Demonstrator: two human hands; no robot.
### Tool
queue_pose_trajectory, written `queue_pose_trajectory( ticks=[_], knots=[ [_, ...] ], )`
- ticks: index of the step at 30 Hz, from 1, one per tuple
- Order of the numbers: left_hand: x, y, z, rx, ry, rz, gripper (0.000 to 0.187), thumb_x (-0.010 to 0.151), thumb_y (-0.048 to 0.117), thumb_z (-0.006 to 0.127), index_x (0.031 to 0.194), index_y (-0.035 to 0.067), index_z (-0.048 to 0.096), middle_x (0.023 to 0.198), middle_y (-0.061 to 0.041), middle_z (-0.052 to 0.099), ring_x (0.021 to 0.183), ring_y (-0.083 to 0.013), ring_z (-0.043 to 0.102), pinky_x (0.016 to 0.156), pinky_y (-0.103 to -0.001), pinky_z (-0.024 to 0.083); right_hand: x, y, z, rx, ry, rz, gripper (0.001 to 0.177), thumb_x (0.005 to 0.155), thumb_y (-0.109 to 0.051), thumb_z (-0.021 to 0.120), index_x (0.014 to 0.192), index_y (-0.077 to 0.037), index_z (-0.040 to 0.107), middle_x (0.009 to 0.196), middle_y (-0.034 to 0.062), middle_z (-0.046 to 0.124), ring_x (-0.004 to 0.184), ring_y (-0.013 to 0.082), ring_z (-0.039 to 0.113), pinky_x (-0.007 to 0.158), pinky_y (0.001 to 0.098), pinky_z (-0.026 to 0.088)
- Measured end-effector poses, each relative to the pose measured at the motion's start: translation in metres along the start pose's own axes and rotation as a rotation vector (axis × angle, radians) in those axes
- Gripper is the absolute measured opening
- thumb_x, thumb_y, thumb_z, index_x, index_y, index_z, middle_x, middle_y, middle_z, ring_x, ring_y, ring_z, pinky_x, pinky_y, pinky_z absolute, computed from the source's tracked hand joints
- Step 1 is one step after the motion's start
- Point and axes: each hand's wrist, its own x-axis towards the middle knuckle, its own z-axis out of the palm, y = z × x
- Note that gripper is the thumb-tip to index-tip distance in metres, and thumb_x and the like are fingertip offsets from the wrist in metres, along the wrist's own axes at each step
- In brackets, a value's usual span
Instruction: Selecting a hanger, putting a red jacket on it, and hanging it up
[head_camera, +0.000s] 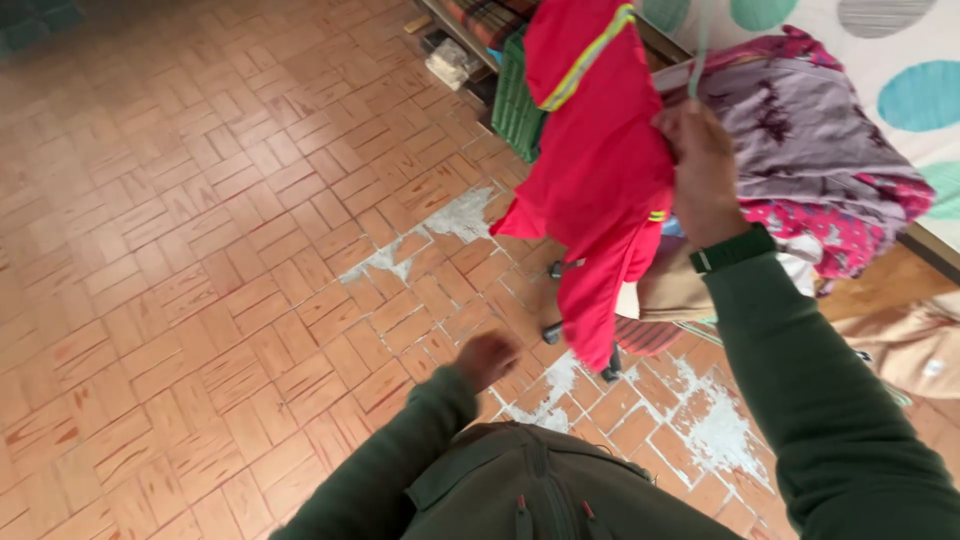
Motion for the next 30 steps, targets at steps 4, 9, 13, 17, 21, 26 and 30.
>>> queue_pose_trajectory(
  ticks=[4,9,13,17,21,26,30],
  knots=[
    [0.174,0.061,-0.07,-0.91,0.156,-0.672,0.023,0.095,0.038,0.066,0.091,0.015,0.066,0.084,0.001,0.069,0.08,-0.0117,0.064,0.074,-0.033,0.05,-0.009,-0.003,0.01,0.014,-0.054,-0.016,0.026,0.106,-0.018,0.051,0.081,-0.018,0.054,0.088,-0.0014,0.062,0.094,0.0105,0.061,0.095,0.025,0.045],
    [0.266,0.093,-0.072,-1.009,0.3,-0.798,0.058,0.079,0.044,0.076,0.118,0.005,0.061,0.106,-0.015,0.073,0.095,-0.0229,0.071,0.085,-0.035,0.06,-0.032,-0.025,0.029,-0.122,-0.047,-0.107,0.028,0.109,-0.025,0.049,0.083,-0.017,0.055,0.088,-0.0005,0.06,0.094,0.012,0.059,0.096,0.0274,0.044],
    [0.261,0.111,-0.108,-0.789,0.121,-0.979,0.06,0.072,0.05,0.066,0.113,0.006,0.069,0.115,-0.018,0.072,0.108,-0.0335,0.067,0.09,-0.042,0.051,-0.047,-0.051,0.041,-0.004,-0.059,-0.01,0.034,0.107,-0.034,0.049,0.079,-0.016,0.054,0.088,-0.0001,0.058,0.094,0.0124,0.058,0.096,0.0273,0.044],
    [0.172,0.062,-0.053,-0.979,0.24,-1.077,0.007,0.061,0.003,0.054,0.065,0.009,0.053,0.053,-0.007,0.049,0.051,-0.0139,0.038,0.045,-0.041,0.03,-0.05,-0.081,0.037,-0.046,-0.026,0.077,0.033,0.105,-0.037,0.049,0.079,-0.017,0.057,0.092,0.0016,0.065,0.09,0.0151,0.059,0.091,0.0285,0.046],
    [0.105,0.053,-0.038,-0.975,-0.259,-1.282,0.109,0.069,0.006,0.084,0.158,0.004,0.02,0.16,-0.023,0.038,0.148,-0.0399,0.04,0.122,-0.049,0.039,-0.045,-0.115,0.034,0.038,0.011,0.163,0.036,0.101,-0.043,0.051,0.077,-0.018,0.061,0.092,0.0008,0.068,0.089,0.0163,0.061,0.09,0.0307,0.05],
    [0.047,0.038,0.033,-0.975,-0.319,-1.166,0.032,0.075,0.037,0.085,0.1,0.018,0.079,0.1,-0.001,0.079,0.094,-0.0159,0.07,0.088,-0.035,0.051,-0.012,-0.116,0.029,0.138,0.049,-0.059,0.033,0.099,-0.04,0.058,0.076,-0.016,0.053,0.083,-0.0016,0.061,0.086,0.0118,0.062,0.089,0.0256,0.049],
    [0.026,0.003,0.039,-1.45,0.027,-1.213,0.011,0.082,0.007,0.066,0.081,0.018,0.068,0.074,-0.001,0.062,0.07,-0.0156,0.054,0.061,-0.029,0.04,0.015,-0.115,0.024,0.136,0.148,-0.094,0.029,0.094,-0.005,0.064,0.07,-0.017,0.053,0.079,-0.0014,0.064,0.081,0.01,0.063,0.079,0.0238,0.047]
  ],
)
